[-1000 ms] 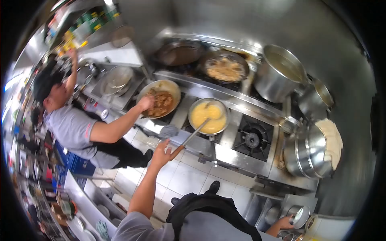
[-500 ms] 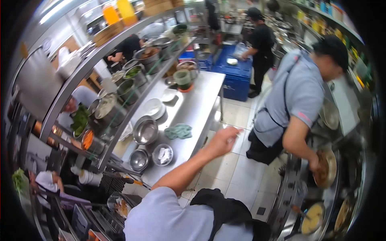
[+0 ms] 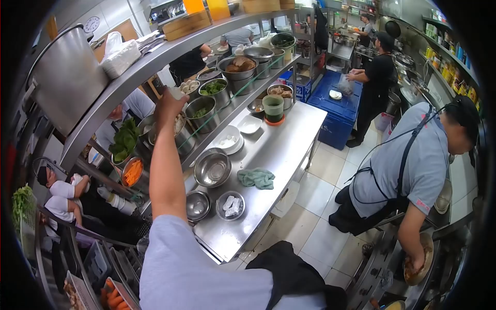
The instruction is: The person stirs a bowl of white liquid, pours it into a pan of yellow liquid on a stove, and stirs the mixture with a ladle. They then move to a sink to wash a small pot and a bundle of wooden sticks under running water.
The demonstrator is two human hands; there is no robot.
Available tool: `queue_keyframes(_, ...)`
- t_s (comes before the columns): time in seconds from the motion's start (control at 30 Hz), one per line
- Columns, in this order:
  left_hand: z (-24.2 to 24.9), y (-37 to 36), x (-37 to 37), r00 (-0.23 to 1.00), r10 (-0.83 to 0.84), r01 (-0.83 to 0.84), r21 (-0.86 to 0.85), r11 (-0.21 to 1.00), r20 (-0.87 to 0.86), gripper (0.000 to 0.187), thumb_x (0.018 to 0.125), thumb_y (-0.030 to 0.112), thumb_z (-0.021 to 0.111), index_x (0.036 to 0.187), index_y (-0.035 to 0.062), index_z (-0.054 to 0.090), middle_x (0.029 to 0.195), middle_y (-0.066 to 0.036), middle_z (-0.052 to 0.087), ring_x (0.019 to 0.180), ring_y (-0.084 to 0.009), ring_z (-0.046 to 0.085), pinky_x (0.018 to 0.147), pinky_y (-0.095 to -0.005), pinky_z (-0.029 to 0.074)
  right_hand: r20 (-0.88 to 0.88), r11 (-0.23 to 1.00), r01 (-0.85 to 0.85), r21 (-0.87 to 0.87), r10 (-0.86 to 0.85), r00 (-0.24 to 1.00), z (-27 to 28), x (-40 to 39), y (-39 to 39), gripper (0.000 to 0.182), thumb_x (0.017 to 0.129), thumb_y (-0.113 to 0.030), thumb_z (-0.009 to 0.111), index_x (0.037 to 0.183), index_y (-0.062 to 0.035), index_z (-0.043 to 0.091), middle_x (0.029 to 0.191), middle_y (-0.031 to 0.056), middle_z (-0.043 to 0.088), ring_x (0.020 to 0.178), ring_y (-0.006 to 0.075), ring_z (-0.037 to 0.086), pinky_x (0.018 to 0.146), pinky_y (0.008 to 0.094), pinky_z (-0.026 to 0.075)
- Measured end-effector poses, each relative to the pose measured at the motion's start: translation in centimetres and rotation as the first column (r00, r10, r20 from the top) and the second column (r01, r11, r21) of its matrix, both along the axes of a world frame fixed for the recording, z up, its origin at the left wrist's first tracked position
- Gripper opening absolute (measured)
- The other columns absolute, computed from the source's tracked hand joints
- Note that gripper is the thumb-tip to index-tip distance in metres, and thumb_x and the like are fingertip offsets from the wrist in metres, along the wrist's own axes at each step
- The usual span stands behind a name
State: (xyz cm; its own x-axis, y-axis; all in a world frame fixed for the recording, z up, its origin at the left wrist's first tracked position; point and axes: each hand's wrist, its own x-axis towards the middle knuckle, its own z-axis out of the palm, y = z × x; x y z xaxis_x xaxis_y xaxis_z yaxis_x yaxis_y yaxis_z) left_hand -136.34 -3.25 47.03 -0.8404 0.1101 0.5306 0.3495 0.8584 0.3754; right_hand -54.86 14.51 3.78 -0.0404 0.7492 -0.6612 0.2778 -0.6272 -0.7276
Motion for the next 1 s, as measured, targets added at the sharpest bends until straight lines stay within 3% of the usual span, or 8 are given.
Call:
queue_keyframes(0.3, 2.6, -0.5, -1.6, 0.998, -0.038, 0.047, -0.177, 0.983, 0.056, 0.070, 0.079, 0.036, 0.070, 0.137, 0.0041, 0.047, 0.125, -0.026, 0.065, 0.116, -0.0446, 0.063, 0.096, -0.0513, 0.052, 0.009, 0.998, -0.050, -0.024, 0.050, 0.999, -2.0, 2.5, -1.2, 0.020, 0.095, -0.017, 0.064, 0.112, -0.0060, 0.062, 0.099, 0.0064, 0.064, 0.081, 0.0182, 0.064, 0.065, 0.0301, 0.053)
queue_keyframes(0.37, 3.8, -0.2, -1.9, 0.942, -0.169, 0.112, -0.205, 0.972, -0.289, 0.070, 0.079, 0.035, 0.070, 0.139, 0.0053, 0.048, 0.130, -0.025, 0.063, 0.119, -0.0432, 0.061, 0.099, -0.0504, 0.050, -0.005, 0.998, -0.057, -0.011, 0.057, 0.998, -2.4, 3.0, -1.4, 0.019, 0.096, -0.016, 0.064, 0.112, -0.0064, 0.062, 0.099, 0.0057, 0.063, 0.080, 0.0175, 0.064, 0.064, 0.0294, 0.053)
queue_keyframes(0.6, 8.3, 6.6, 18.5, 0.781, -0.477, 0.440, -0.187, 0.879, -0.404, 0.056, 0.081, 0.025, 0.073, 0.132, 0.0066, 0.058, 0.115, -0.021, 0.070, 0.110, -0.0411, 0.064, 0.095, -0.0442, 0.051, -0.141, 0.965, -0.045, 0.257, 0.083, 0.987, -0.8, -1.2, 1.8, 0.023, 0.096, -0.019, 0.068, 0.112, -0.0033, 0.063, 0.094, 0.0035, 0.064, 0.076, 0.0113, 0.062, 0.065, 0.0245, 0.052)
queue_keyframes(0.77, 3.7, 13.1, 31.3, 0.383, -0.902, 0.917, -0.035, 0.397, -0.201, 0.058, 0.086, 0.006, 0.067, 0.140, -0.0042, 0.050, 0.137, -0.020, 0.060, 0.123, -0.0281, 0.060, 0.106, -0.0391, 0.044, -0.311, 0.851, -0.184, 0.493, 0.369, 0.876, 13.1, -9.7, 3.2, 0.039, 0.093, -0.013, 0.071, 0.129, -0.0032, 0.062, 0.117, 0.0079, 0.066, 0.111, 0.0185, 0.063, 0.101, 0.0356, 0.050)
queue_keyframes(0.83, -1.5, 17.0, 35.8, 0.132, -0.986, 0.989, 0.078, 0.125, -0.097, 0.060, 0.088, 0.010, 0.066, 0.143, -0.0051, 0.047, 0.139, -0.021, 0.056, 0.127, -0.0309, 0.055, 0.108, -0.0431, 0.042, -0.047, 0.526, -0.223, 0.820, 0.450, 0.892, 18.1, -10.7, 3.9, 0.049, 0.088, -0.024, 0.077, 0.130, -0.0044, 0.061, 0.129, 0.0135, 0.059, 0.121, 0.0262, 0.058, 0.106, 0.0378, 0.046)
queue_keyframes(0.9, -8.1, 21.3, 41.4, -0.182, -0.983, 0.955, 0.238, -0.176, 0.001, 0.064, 0.085, 0.012, 0.071, 0.142, -0.0055, 0.047, 0.134, -0.018, 0.057, 0.120, -0.0280, 0.057, 0.106, -0.0411, 0.043, 0.103, 0.298, -0.196, 0.934, 0.299, 0.949, 21.5, -9.4, 4.2, 0.083, 0.079, -0.035, 0.083, 0.146, -0.0044, 0.044, 0.140, 0.0173, 0.051, 0.129, 0.0358, 0.050, 0.110, 0.0413, 0.041)
queue_keyframes(0.97, -11.3, 24.2, 53.1, -0.456, -0.858, 0.779, 0.571, -0.258, 0.235, 0.066, 0.078, 0.002, 0.074, 0.139, -0.0046, 0.049, 0.131, -0.016, 0.058, 0.118, -0.0239, 0.057, 0.104, -0.0375, 0.044, 0.253, 0.245, -0.271, 0.931, 0.102, 0.962, 22.4, -5.6, 5.3, 0.091, 0.076, -0.036, 0.085, 0.148, -0.0035, 0.040, 0.146, 0.0179, 0.047, 0.132, 0.0369, 0.048, 0.110, 0.0420, 0.041)
queue_keyframes(1.0, -13.6, 25.6, 57.4, -0.550, -0.787, 0.767, 0.543, -0.342, 0.280, 0.069, 0.076, -0.001, 0.075, 0.139, -0.0045, 0.049, 0.130, -0.016, 0.058, 0.119, -0.0246, 0.057, 0.104, -0.0368, 0.045, 0.134, 0.312, -0.152, 0.938, 0.078, 0.988, 21.5, -3.2, 5.6, 0.092, 0.073, -0.033, 0.087, 0.148, -0.0046, 0.041, 0.144, 0.0181, 0.051, 0.130, 0.0374, 0.052, 0.108, 0.0426, 0.043)
